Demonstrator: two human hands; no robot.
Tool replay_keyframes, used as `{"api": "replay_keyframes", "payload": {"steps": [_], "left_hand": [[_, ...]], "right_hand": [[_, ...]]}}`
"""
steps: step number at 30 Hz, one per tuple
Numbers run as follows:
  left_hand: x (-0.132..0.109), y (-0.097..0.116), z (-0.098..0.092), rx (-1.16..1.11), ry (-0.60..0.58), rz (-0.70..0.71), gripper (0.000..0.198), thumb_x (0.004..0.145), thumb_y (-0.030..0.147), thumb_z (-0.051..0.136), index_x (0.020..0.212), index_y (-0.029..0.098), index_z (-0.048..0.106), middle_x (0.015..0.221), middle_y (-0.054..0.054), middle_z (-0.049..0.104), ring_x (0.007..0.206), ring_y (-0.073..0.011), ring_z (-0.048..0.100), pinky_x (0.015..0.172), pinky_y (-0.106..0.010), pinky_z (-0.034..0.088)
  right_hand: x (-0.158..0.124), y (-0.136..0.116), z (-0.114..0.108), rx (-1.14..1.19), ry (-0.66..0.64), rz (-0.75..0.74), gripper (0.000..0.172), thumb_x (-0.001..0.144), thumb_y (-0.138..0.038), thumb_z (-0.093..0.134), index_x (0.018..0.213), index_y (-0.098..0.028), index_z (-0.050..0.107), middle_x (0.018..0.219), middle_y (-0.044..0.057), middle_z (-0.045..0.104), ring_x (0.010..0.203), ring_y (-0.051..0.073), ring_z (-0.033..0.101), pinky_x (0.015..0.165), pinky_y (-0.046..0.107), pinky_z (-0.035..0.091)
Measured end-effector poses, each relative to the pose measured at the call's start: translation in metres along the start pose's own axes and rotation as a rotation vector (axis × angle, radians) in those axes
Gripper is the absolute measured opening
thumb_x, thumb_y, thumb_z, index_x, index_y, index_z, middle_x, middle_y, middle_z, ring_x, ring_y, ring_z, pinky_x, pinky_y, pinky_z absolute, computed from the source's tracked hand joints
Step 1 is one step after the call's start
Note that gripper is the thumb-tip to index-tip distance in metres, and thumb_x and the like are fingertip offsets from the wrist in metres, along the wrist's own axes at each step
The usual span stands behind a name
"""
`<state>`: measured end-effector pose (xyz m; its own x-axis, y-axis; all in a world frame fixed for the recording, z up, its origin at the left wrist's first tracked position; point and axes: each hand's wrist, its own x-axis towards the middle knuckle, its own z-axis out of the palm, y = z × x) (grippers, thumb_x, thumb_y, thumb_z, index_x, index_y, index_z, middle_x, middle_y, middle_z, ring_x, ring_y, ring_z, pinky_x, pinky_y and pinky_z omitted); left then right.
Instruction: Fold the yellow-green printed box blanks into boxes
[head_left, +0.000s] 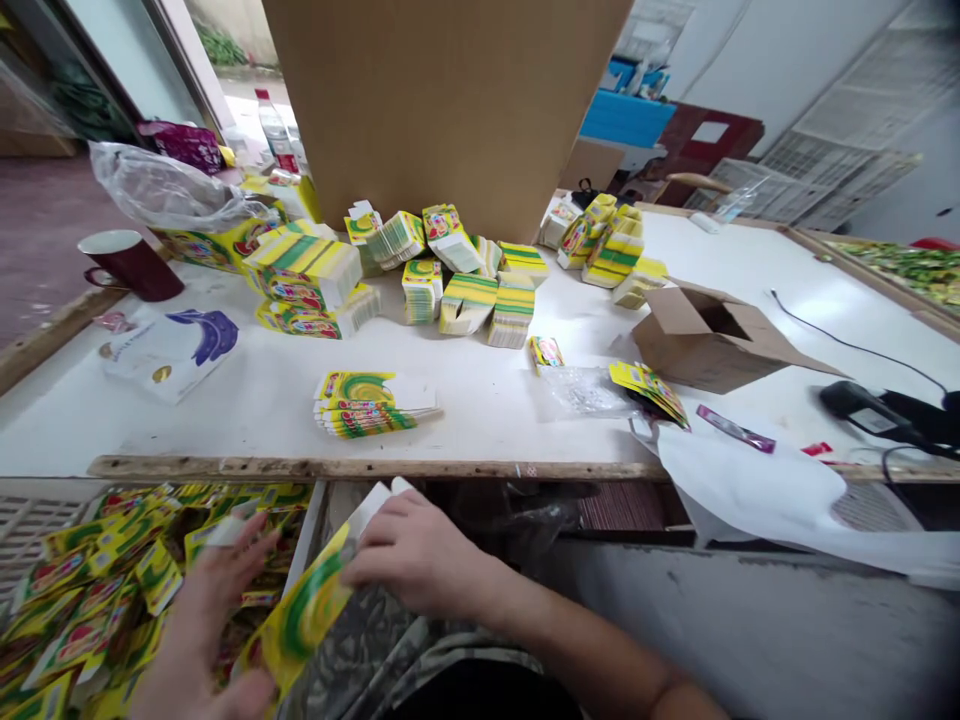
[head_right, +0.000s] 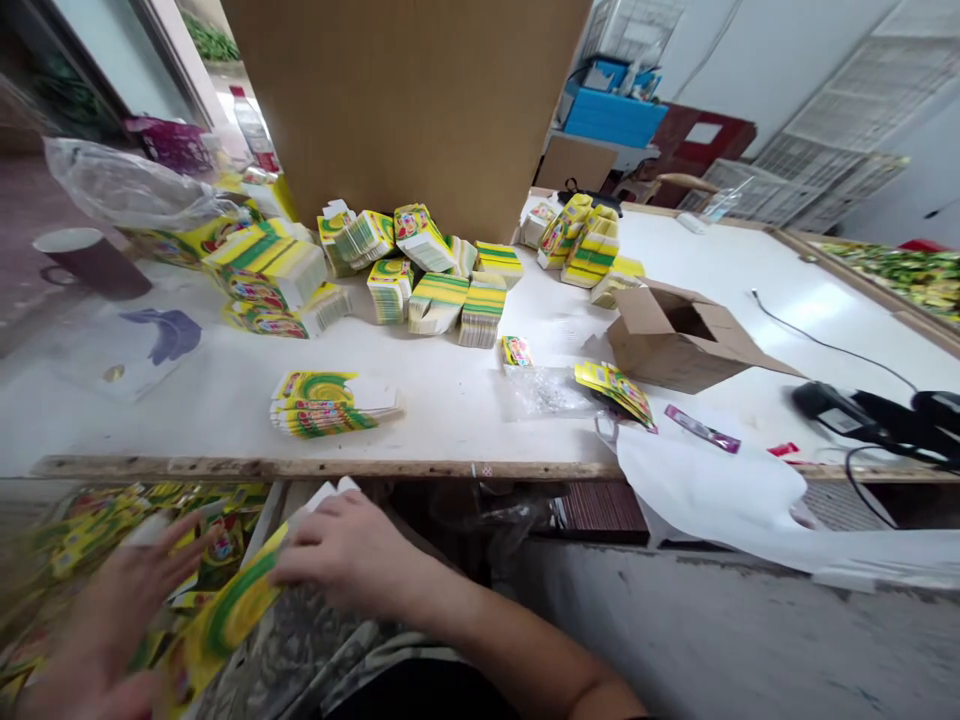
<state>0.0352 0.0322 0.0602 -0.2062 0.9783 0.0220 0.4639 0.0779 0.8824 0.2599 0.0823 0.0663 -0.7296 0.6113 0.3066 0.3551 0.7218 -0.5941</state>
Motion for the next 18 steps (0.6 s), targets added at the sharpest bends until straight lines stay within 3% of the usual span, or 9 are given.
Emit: {"api": "replay_keyframes", "payload": {"steps": [2,3,4,6,8,12,18], "left_hand": [[-0.005,-0.002,0.008,0.097,-0.239,0.008,0.082,0.050,0.064,0.076,0.118,0.025,0.054,0.119,-0.012,0.066,0.106,-0.0368,0.064,0.087,-0.049,0.056],[-0.009,-0.004,0.014,0.141,-0.303,0.001,0.074,0.056,0.059,0.075,0.118,0.023,0.053,0.117,-0.012,0.067,0.107,-0.0352,0.063,0.089,-0.048,0.055],[-0.013,-0.006,0.020,0.189,-0.299,-0.019,0.070,0.063,0.057,0.071,0.119,0.022,0.050,0.113,-0.012,0.068,0.106,-0.0342,0.064,0.088,-0.048,0.055],[-0.021,-0.010,0.031,0.263,-0.181,-0.070,0.074,0.066,0.062,0.065,0.122,0.018,0.045,0.105,-0.014,0.068,0.096,-0.0345,0.067,0.079,-0.047,0.057],[-0.028,-0.010,0.040,0.312,-0.082,-0.067,0.085,0.063,0.065,0.064,0.128,0.016,0.039,0.103,-0.015,0.066,0.088,-0.0347,0.068,0.070,-0.045,0.058],[-0.039,-0.002,0.055,0.287,-0.043,0.069,0.087,0.072,0.060,0.058,0.140,0.016,0.026,0.116,-0.017,0.059,0.090,-0.0323,0.067,0.070,-0.042,0.057],[-0.040,-0.009,0.062,0.278,-0.013,0.257,0.073,0.068,0.051,0.065,0.127,0.017,0.037,0.106,-0.014,0.061,0.086,-0.0300,0.067,0.070,-0.040,0.057]], "right_hand": [[-0.003,-0.007,-0.001,-0.048,-0.006,-0.096,0.019,0.093,-0.021,0.050,0.096,-0.025,0.068,0.098,0.000,0.069,0.093,0.016,0.055,0.095,0.031,0.037],[-0.004,-0.011,-0.001,-0.032,0.041,-0.081,0.018,0.092,-0.024,0.052,0.102,-0.025,0.066,0.107,0.002,0.066,0.101,0.018,0.053,0.099,0.033,0.035],[-0.005,-0.015,-0.002,0.011,0.123,-0.021,0.023,0.089,-0.028,0.057,0.111,-0.024,0.063,0.116,0.005,0.062,0.109,0.020,0.050,0.103,0.035,0.033],[-0.009,-0.021,-0.002,0.187,0.327,0.190,0.053,0.081,-0.036,0.067,0.129,-0.021,0.050,0.131,0.013,0.051,0.123,0.025,0.042,0.107,0.040,0.031],[-0.011,-0.024,0.001,0.516,0.422,0.388,0.068,0.077,-0.042,0.069,0.135,-0.017,0.042,0.133,0.016,0.048,0.123,0.026,0.045,0.104,0.040,0.037],[-0.009,-0.021,0.010,1.220,0.246,0.537,0.043,0.085,-0.044,0.057,0.119,-0.018,0.056,0.112,0.009,0.063,0.100,0.020,0.060,0.094,0.036,0.045],[0.001,-0.010,0.024,1.182,0.135,0.605,0.030,0.080,-0.028,0.067,0.109,-0.020,0.066,0.095,0.001,0.066,0.090,0.016,0.062,0.089,0.028,0.047]]}}
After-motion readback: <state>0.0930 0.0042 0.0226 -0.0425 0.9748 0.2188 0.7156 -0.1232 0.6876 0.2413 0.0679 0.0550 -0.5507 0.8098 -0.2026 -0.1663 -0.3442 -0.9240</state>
